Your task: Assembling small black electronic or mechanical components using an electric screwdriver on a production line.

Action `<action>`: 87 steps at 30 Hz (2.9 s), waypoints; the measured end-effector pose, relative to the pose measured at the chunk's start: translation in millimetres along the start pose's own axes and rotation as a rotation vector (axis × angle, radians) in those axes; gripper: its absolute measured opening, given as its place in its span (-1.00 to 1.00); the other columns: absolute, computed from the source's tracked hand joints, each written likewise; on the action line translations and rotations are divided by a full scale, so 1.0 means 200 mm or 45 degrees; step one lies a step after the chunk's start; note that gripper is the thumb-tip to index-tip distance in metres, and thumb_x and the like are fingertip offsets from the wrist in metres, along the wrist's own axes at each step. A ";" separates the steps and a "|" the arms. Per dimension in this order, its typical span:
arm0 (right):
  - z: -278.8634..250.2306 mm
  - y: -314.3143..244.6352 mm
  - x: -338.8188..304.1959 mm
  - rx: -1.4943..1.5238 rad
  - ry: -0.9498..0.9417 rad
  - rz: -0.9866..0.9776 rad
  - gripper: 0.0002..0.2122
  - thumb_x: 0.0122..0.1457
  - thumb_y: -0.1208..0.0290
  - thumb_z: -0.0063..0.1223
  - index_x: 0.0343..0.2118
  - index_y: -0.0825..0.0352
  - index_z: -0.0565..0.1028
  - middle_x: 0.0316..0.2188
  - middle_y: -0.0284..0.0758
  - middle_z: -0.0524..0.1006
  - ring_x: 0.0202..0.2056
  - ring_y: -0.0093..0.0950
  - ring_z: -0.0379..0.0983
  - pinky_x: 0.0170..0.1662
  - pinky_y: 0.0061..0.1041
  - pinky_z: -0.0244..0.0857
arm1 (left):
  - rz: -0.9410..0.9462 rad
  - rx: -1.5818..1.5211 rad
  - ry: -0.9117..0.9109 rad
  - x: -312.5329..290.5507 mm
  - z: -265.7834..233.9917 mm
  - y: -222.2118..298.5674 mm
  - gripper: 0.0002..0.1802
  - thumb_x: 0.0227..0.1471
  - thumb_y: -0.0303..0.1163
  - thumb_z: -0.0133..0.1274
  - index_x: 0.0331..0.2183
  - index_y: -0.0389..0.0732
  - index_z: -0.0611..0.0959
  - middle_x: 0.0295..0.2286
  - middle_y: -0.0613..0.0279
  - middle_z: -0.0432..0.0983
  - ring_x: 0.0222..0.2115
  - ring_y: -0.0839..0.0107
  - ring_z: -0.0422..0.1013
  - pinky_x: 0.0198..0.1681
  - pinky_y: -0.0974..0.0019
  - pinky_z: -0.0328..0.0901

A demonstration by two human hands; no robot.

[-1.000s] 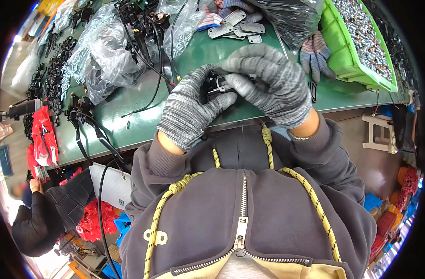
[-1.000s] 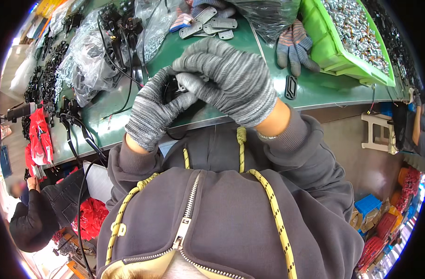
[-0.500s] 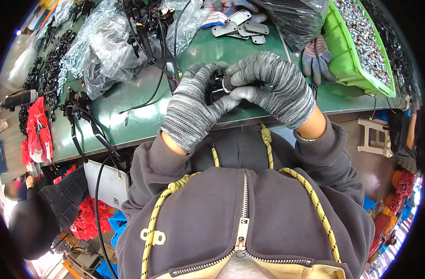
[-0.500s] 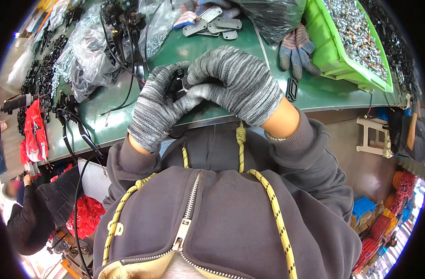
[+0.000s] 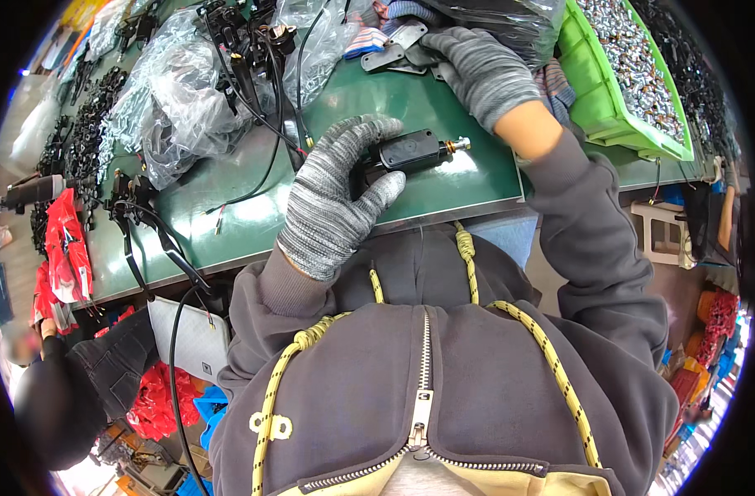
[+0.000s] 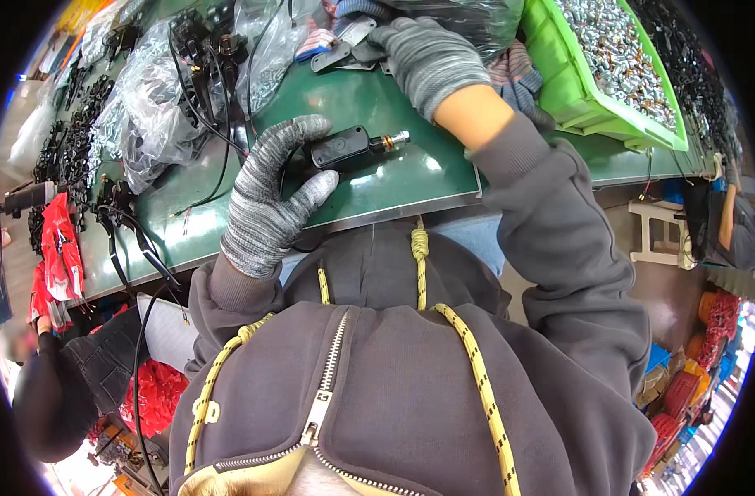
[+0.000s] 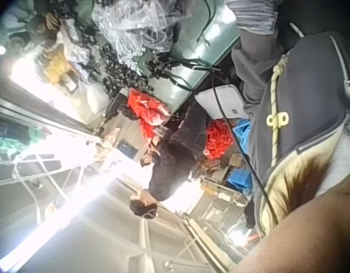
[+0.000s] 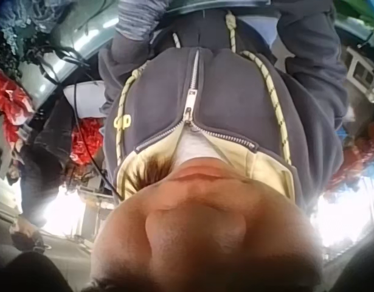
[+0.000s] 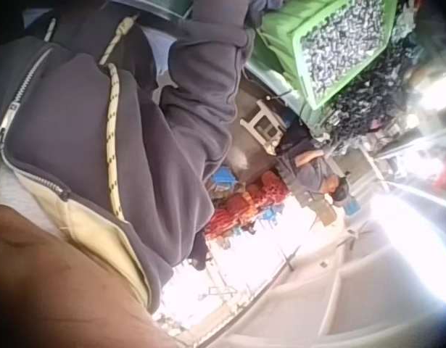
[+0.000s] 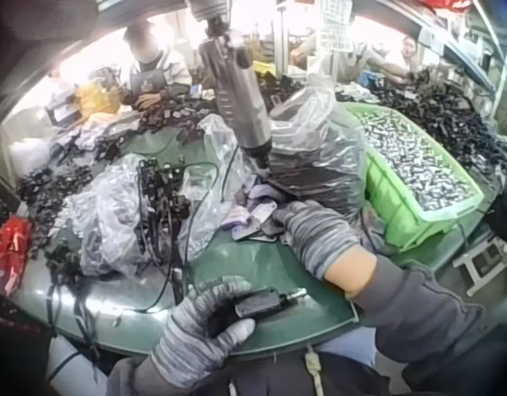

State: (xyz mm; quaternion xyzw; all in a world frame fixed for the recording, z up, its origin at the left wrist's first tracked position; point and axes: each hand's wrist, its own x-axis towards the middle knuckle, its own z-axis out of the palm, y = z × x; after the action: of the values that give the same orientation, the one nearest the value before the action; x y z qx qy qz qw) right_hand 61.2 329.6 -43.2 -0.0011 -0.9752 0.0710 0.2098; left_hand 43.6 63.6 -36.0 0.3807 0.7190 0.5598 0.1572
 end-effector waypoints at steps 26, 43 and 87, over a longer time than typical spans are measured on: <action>-0.35 -0.20 -0.14 1.604 -0.512 0.553 -0.70 0.22 0.40 0.21 0.01 0.29 0.57 -0.34 -0.41 0.62 -0.45 -0.74 0.45 -0.44 -0.77 0.36 | -0.188 -0.145 0.082 -0.02 0.01 0.01 -0.52 -0.03 -0.46 0.34 -0.03 -0.20 0.60 -0.13 0.24 0.56 -0.09 0.44 0.46 0.04 0.31 0.36; -0.24 -0.24 -0.09 1.283 -0.646 0.309 -0.77 0.14 0.35 0.31 -0.18 0.33 0.64 -0.31 -0.34 0.64 -0.25 -0.57 0.53 -0.12 -0.53 0.42 | -0.249 -0.224 0.105 -0.02 0.00 0.03 -0.42 -0.05 -0.44 0.37 0.03 -0.20 0.56 -0.10 0.20 0.56 -0.05 0.42 0.45 0.07 0.30 0.34; -0.41 0.09 -0.56 0.159 -0.211 0.621 -0.58 0.03 0.44 0.34 -0.02 0.35 0.51 -0.13 -0.18 0.50 -0.11 -0.25 0.48 0.01 -0.38 0.37 | -0.019 1.745 0.239 0.46 -0.52 -0.07 -0.45 -0.22 -0.05 0.41 -0.16 -0.06 0.67 -0.10 0.05 0.49 -0.06 0.01 0.41 0.03 0.05 0.30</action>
State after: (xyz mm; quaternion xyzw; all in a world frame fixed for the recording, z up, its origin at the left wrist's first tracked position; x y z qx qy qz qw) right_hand 196.2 356.2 -16.8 -0.2173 -0.9537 0.1793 0.1056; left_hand -90.6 57.3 2.2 0.3390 0.9238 0.0085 -0.1779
